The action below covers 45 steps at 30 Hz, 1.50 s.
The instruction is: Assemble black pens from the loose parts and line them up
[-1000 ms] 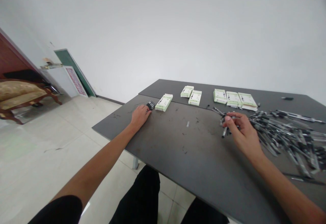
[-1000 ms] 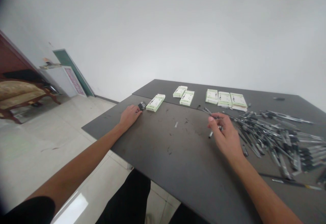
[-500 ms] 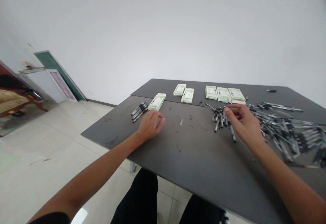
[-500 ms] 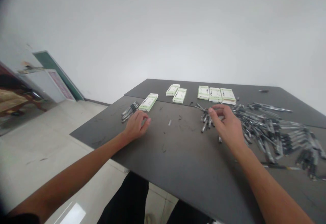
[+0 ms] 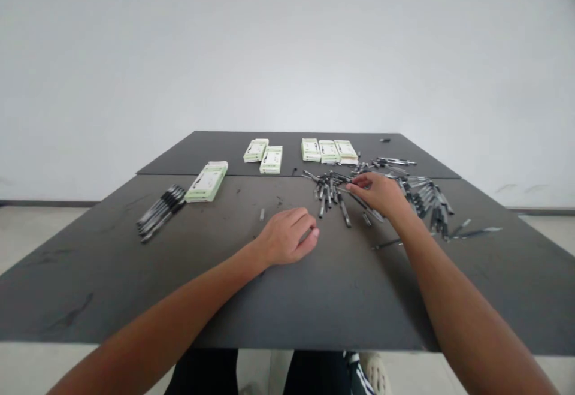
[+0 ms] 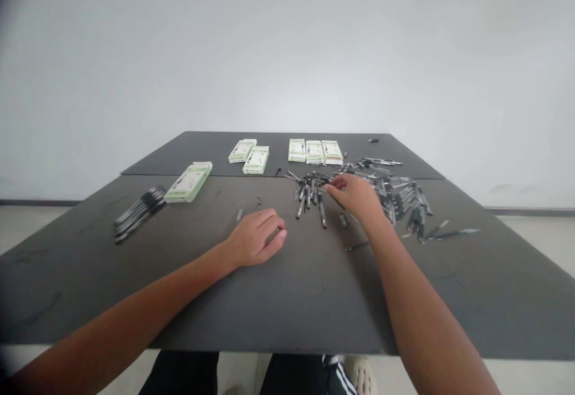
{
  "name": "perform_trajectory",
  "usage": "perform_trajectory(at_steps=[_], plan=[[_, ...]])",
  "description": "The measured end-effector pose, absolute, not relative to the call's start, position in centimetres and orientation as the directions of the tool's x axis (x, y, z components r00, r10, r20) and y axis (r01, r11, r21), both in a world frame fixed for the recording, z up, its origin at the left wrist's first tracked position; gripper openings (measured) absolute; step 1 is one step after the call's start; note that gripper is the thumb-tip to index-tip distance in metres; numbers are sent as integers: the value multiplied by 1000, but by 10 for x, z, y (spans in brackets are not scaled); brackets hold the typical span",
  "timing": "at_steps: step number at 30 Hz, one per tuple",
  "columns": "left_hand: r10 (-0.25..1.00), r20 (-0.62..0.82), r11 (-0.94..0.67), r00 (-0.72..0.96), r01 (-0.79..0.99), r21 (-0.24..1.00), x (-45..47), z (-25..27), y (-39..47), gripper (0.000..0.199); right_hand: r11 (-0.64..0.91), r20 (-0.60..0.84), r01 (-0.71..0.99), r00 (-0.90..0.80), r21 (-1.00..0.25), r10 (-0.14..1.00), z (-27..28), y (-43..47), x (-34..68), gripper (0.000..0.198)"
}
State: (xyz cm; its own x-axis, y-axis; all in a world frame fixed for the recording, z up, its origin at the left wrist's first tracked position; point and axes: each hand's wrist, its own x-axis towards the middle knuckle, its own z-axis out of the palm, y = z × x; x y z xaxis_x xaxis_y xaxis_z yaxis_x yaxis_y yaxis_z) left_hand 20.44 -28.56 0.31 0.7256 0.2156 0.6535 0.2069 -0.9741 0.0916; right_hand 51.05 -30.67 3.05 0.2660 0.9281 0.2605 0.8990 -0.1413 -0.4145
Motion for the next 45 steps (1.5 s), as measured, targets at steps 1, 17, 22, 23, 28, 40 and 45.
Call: perform_trajectory(at_steps=[1, 17, 22, 23, 28, 40, 45], plan=[[247, 655, -968, 714, 214, 131, 203, -1, -283, 16, -155, 238, 904, 265, -398, 934, 32, -307, 513, 43], [392, 566, -891, 725, 146, 431, 198, -9, -293, 6, -239, -145, 949, 212, -204, 966, 35, -306, 492, 42], [394, 550, -885, 736, 144, 443, 198, -10, -292, 6, -286, -148, 939, 261, -192, 954, 32, -305, 484, 53], [395, 547, -884, 738, 144, 445, 198, -10, -292, 6, -288, -153, 940, 262, -184, 953, 31, -304, 483, 53], [417, 519, -872, 746, 167, 460, 199, -10, -292, 7, -283, -170, 943, 254, -174, 952, 27, -304, 481, 42], [736, 316, -520, 599, 200, 831, 203, -7, -289, 26, 20, 109, 851, 44, -525, 993, 44, -318, 437, 29], [864, 242, -295, 441, 56, 954, 205, -9, -285, 36, 225, 186, 681, -131, -697, 974, 27, -328, 392, 20]])
